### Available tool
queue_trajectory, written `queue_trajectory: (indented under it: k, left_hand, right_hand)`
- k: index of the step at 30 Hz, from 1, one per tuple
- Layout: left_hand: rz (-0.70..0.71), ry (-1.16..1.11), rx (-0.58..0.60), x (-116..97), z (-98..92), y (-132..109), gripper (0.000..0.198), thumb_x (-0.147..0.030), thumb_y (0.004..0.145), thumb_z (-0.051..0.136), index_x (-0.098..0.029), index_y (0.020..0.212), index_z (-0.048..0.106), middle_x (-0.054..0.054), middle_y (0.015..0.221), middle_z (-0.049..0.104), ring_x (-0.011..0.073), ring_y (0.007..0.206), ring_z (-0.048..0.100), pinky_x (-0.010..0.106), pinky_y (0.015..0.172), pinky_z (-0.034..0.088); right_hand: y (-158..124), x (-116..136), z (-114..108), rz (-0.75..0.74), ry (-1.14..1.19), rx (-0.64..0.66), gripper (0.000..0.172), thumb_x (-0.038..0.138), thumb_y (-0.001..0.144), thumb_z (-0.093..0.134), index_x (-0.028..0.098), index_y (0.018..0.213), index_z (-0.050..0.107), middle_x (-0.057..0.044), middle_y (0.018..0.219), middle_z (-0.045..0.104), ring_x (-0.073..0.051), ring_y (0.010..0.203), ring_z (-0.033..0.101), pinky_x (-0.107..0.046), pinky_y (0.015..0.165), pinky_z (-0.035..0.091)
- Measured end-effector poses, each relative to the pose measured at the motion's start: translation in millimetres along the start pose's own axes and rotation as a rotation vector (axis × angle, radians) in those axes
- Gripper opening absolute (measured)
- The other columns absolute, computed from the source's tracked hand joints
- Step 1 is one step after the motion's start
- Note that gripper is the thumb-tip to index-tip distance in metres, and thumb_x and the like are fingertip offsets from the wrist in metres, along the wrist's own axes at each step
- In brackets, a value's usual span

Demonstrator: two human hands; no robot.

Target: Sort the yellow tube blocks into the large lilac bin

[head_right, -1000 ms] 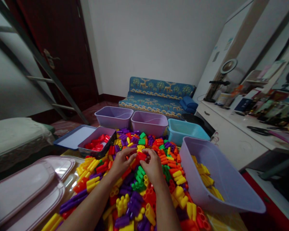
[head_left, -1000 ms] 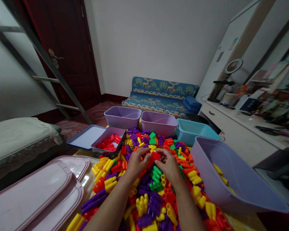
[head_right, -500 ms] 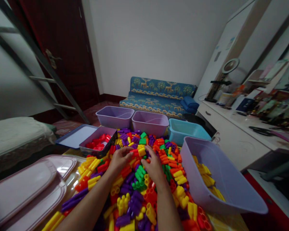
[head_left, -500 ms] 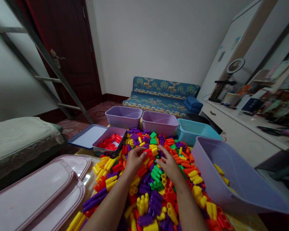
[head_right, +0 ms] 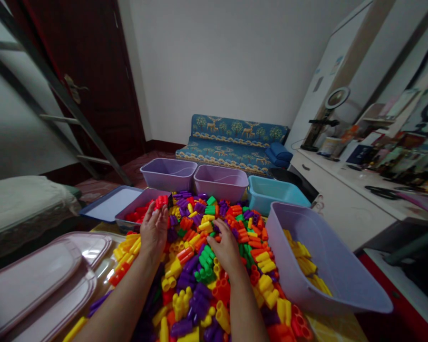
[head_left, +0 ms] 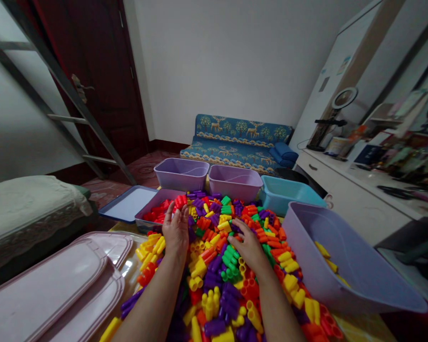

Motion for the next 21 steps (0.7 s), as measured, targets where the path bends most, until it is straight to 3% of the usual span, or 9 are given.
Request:
queue_trajectory:
  k: [5, 8, 10, 12, 16, 18, 21]
  left_hand:
    - [0.138, 0.078, 0.078, -9, 8.5, -9, 0.038, -0.022, 0.076, 0.066, -0.02, 0.113, 0.06, 0.009, 0.116, 0.063, 0.017, 0.102, 0.066, 0.024, 0.084, 0.052]
    - [0.184, 0.258, 0.124, -8, 10.4, -12, 0.045, -0.029, 0.076, 0.065, -0.022, 0.12, 0.057, 0.009, 0.128, 0.058, 0.0186, 0.105, 0.064, 0.025, 0.08, 0.052]
    - [0.178, 0.48, 0.169, -3, 12.4, -12, 0.044, -0.034, 0.077, 0.063, -0.02, 0.118, 0.059, 0.01, 0.122, 0.062, 0.0187, 0.098, 0.065, 0.024, 0.072, 0.052]
    - [0.179, 0.763, 0.248, 4, 17.8, -15, 0.038, -0.039, 0.078, 0.059, -0.015, 0.107, 0.065, 0.01, 0.103, 0.069, 0.0187, 0.086, 0.066, 0.024, 0.066, 0.049]
    - [0.236, 1.412, 0.467, 21, 33.4, -32, 0.034, -0.044, 0.082, 0.053, -0.017, 0.084, 0.072, 0.004, 0.068, 0.068, 0.0169, 0.067, 0.063, 0.024, 0.06, 0.041]
    - [0.257, 1.673, 0.564, 30, 37.5, -42, 0.032, -0.045, 0.082, 0.054, -0.02, 0.079, 0.073, 0.003, 0.068, 0.069, 0.0168, 0.066, 0.063, 0.024, 0.058, 0.036]
    - [0.272, 1.84, 0.64, 38, 40.7, -52, 0.031, -0.045, 0.083, 0.053, -0.022, 0.081, 0.074, 0.004, 0.076, 0.072, 0.0173, 0.073, 0.065, 0.024, 0.058, 0.034]
  right_hand:
    - [1, -1, 1, -0.007, -0.007, -0.003, 0.048, 0.03, 0.07, 0.062, 0.021, 0.117, 0.063, -0.011, 0.141, 0.049, -0.027, 0.129, 0.046, -0.044, 0.099, 0.045]
    - [1, -1, 1, -0.005, -0.026, 0.003, 0.046, 0.03, 0.07, 0.062, 0.021, 0.115, 0.064, -0.011, 0.141, 0.049, -0.026, 0.129, 0.046, -0.043, 0.1, 0.045]
    - [0, 2, 1, -0.009, -0.027, -0.002, 0.044, 0.03, 0.07, 0.062, 0.02, 0.113, 0.065, -0.011, 0.139, 0.051, -0.026, 0.128, 0.048, -0.041, 0.098, 0.046]
    - [0, 7, -2, -0.015, -0.027, -0.026, 0.042, 0.029, 0.071, 0.059, 0.019, 0.111, 0.066, -0.011, 0.132, 0.056, -0.025, 0.122, 0.053, -0.038, 0.092, 0.05]
    - [-2, 17, -17, 0.004, -0.161, -0.123, 0.028, 0.03, 0.077, 0.054, 0.019, 0.098, 0.069, -0.009, 0.104, 0.07, -0.022, 0.094, 0.066, -0.033, 0.077, 0.053]
    - [-4, 19, -25, 0.044, -0.312, -0.159, 0.023, 0.031, 0.08, 0.053, 0.021, 0.092, 0.07, -0.006, 0.091, 0.073, -0.021, 0.084, 0.068, -0.032, 0.076, 0.052]
    - [-5, 18, -33, 0.113, -0.511, -0.166, 0.022, 0.032, 0.083, 0.052, 0.023, 0.089, 0.07, -0.005, 0.086, 0.074, -0.02, 0.081, 0.069, -0.03, 0.073, 0.05]
Point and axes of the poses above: each hand's wrist, its own y-axis towards the middle knuckle, its own z-axis out of the palm, x = y × z, the point moved 9 cm from there along y, towards the middle knuckle
